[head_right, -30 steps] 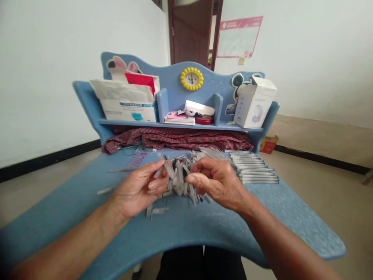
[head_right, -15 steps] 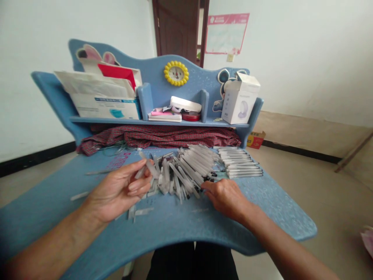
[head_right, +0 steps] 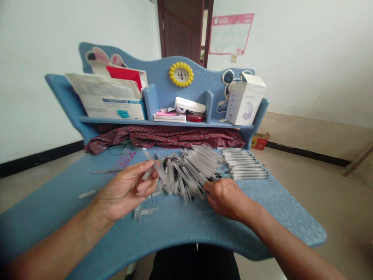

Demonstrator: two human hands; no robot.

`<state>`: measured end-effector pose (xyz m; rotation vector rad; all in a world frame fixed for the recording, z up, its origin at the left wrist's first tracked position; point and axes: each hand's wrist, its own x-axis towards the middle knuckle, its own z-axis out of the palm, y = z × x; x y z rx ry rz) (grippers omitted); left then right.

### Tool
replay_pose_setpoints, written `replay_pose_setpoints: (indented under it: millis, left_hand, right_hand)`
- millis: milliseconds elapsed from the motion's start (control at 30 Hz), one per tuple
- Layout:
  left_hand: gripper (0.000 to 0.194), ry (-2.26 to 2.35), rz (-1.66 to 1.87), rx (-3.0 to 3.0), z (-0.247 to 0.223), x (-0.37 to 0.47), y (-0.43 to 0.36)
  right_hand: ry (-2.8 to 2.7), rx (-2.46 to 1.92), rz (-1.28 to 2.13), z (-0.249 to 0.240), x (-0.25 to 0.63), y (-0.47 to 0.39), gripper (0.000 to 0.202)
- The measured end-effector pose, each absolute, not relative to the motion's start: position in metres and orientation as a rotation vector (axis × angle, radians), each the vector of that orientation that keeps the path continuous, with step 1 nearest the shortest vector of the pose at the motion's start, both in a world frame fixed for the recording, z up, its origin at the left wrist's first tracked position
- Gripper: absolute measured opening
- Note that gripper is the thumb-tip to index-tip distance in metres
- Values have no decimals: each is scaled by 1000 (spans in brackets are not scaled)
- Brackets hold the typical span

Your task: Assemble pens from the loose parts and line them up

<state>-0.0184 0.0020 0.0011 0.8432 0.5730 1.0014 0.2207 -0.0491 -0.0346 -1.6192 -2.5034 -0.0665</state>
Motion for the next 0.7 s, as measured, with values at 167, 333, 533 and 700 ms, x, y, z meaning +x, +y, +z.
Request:
replay_pose_setpoints:
  millis: [167,333,533,700]
  left_hand:
    - [10,572,1008,855,-1,-18,2]
    - [13,609,1013,888,-3,-16,0]
    - [14,685,1026,948,-4,-14,-3]
    - [15,702,1015,1003,-7,-14,-2]
  right_hand:
    - [-2215,-1441,459,-20,212,-64,18]
    - [-1708,-1222,920,-12,184,-77,7]
    - [-1595,-1123,922,-6,157,-78,9]
    - [-1595,-1095,887,-7,155,-74,13]
